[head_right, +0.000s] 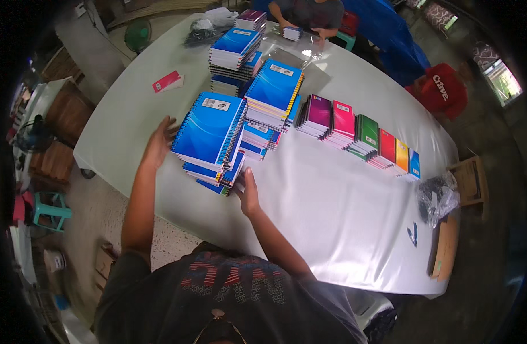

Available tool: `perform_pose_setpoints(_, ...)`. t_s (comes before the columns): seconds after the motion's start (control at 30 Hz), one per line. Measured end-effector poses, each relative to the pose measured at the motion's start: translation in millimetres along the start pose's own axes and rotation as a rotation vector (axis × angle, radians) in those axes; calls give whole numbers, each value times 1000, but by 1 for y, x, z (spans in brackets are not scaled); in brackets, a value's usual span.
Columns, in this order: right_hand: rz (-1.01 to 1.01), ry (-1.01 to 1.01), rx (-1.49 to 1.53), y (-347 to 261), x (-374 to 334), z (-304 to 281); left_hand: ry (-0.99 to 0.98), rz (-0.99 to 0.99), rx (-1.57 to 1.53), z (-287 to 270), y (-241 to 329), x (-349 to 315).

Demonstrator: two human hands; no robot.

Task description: The person organizes multiple small spiral-bound notebooks by color into small stacks on a table, and then combines these into larger stacks of a single color.

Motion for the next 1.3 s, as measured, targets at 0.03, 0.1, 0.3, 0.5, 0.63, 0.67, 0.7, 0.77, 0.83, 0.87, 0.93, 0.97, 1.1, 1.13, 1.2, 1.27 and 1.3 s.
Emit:
perform_pose_setpoints(0.03,-91,51,-24,10,-1,-5,7,7,5,4,18,5)
perform_pose_setpoints(0.1,-180,44,-42,28,-7,-13,-57,69,97,15,57,16)
perform_pose_setpoints(0.3,-575,167,-339,35,-13,10,-142,57,240,33,140,103)
perform_pose_setpoints(0.5,-672,651,-500,48,-24,4,-182,1029,1289,66,151,142)
perform_pose_setpoints(0.63,-824,947,-333,60,-25,40,-241,1304,1537,60,138,167)
perform_pose_setpoints(0.67,-831,1104,-333,66,-28,53,-225,1391,1627,61,137,176)
perform_pose_setpoints(0.7,-836,1257,-333,73,-31,65,-248,1400,1602,60,134,182)
perform_pose_setpoints(0.77,-853,1375,-386,95,-39,90,-346,1381,1630,63,134,191)
perform_pose_setpoints(0.83,-801,1443,-509,117,-40,114,-268,1522,1664,62,140,201)
perform_pose_setpoints(0.87,-809,1464,-507,128,-37,125,-275,1570,1636,60,145,207)
perform_pose_setpoints(0.93,-866,1497,-629,150,-27,149,-309,1633,1522,54,164,220)
perform_pose_setpoints(0.97,-866,1506,-621,155,-21,167,-320,1640,1522,47,176,220)
perform_pose_setpoints(1.1,-639,663,-992,141,18,230,-260,1634,1256,-6,220,209)
perform_pose_setpoints(1.13,-464,537,-675,121,38,245,-249,1662,1193,-26,226,195)
perform_pose_setpoints(1.2,-379,262,8,64,89,273,-289,1673,1181,-72,223,161)
perform_pose_setpoints(1.27,-384,20,559,4,131,293,-454,1562,1306,-127,207,131)
perform_pose_setpoints(1.3,-308,-67,746,-18,147,299,-540,1547,1330,-148,196,117)
Point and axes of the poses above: each hand's wrist, its own x-axis towards the middle knuckle, its own z-axis out of the palm, y = z × x, the point moved 1 cm from there along x, towards the middle knuckle, and after that the axes turned 11 degrees about -y, right-handed, at the moved point
